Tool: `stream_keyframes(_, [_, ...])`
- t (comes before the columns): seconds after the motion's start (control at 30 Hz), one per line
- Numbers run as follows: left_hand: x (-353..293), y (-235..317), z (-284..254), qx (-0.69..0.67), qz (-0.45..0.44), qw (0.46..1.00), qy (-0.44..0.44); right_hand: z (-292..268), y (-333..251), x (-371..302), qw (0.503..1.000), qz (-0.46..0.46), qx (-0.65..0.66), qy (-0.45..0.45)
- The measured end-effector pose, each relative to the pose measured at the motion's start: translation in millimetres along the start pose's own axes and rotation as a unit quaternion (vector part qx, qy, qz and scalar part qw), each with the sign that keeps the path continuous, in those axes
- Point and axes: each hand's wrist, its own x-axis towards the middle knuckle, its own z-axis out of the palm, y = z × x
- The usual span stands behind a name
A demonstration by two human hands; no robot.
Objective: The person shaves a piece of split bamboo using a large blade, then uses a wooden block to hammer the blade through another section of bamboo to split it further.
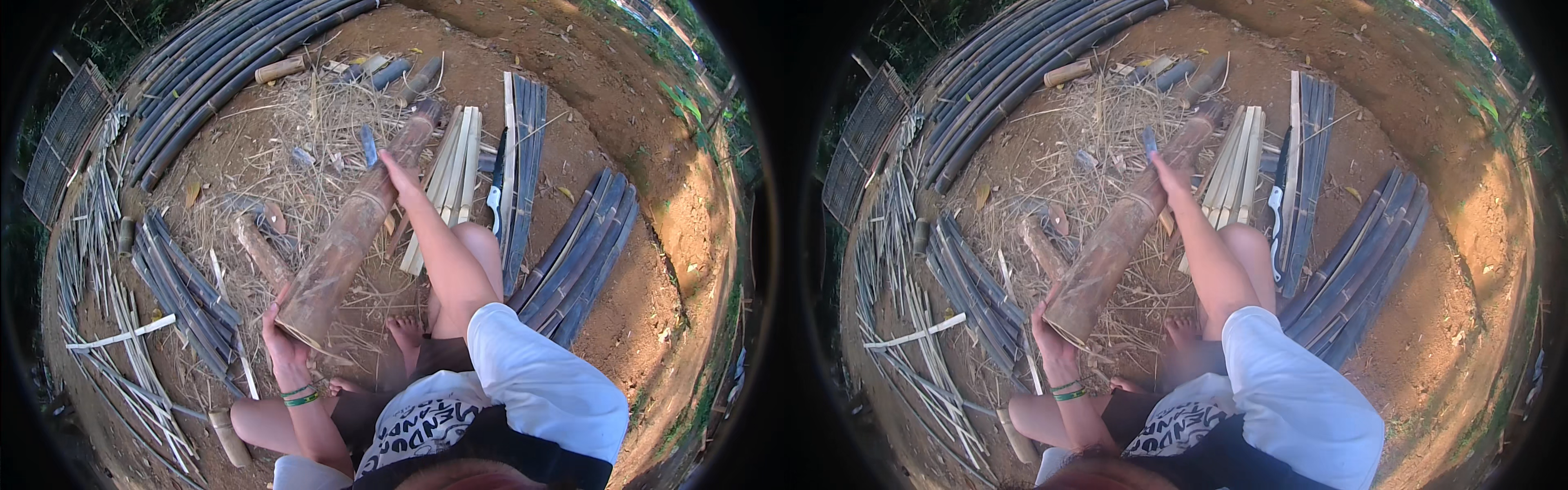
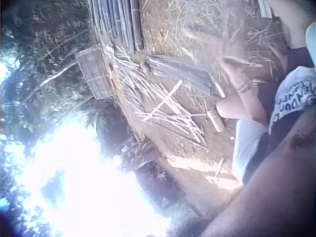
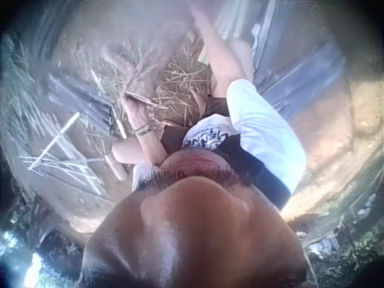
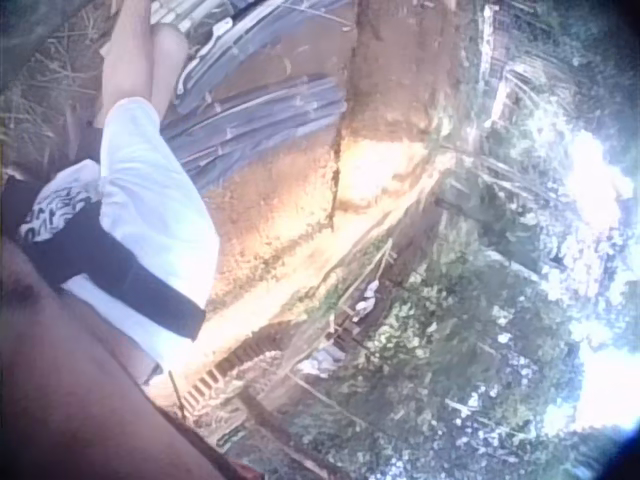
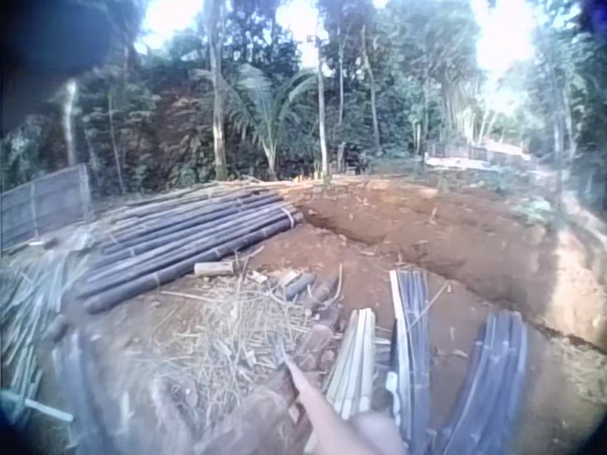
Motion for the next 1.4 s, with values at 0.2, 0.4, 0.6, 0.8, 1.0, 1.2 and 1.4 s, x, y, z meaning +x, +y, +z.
stream_keyframes(0.2, [-40.6,1.4,-37.9,0.23,0.072,0.967,-0.084,-7.9,82.4,-2.2,0.922,0.049,0.377,-0.073])
stream_keyframes(0.4, [-56.3,4.3,-92.0,0.414,-0.043,0.901,-0.124,-0.2,29.9,-35.2,0.931,-0.063,0.346,-0.092])
stream_keyframes(0.6, [-27.8,1.8,-80.1,0.704,-0.02,0.709,-0.019,56.9,-63.3,-84.8,0.896,-0.306,0.23,-0.224])
stream_keyframes(0.8, [-16.1,177.2,92.5,0.442,0.462,0.769,-0.001,140.5,-106.7,-169.8,0.842,-0.401,0.11,-0.344])
stream_keyframes(1.0, [-75.8,316.6,180.0,0.321,0.571,0.751,-0.087,229.5,-80.8,-237.0,0.787,-0.402,0.074,-0.463])
stream_keyframes(1.2, [-111.1,331.7,142.7,0.347,0.643,0.683,0.018,295.5,-63.5,-254.5,0.714,-0.45,-0.013,-0.536])
stream_keyframes(1.4, [-101.9,322.6,95.9,0.297,0.71,0.638,0.04,335.1,-55.1,-244.4,0.688,-0.452,-0.145,-0.549])
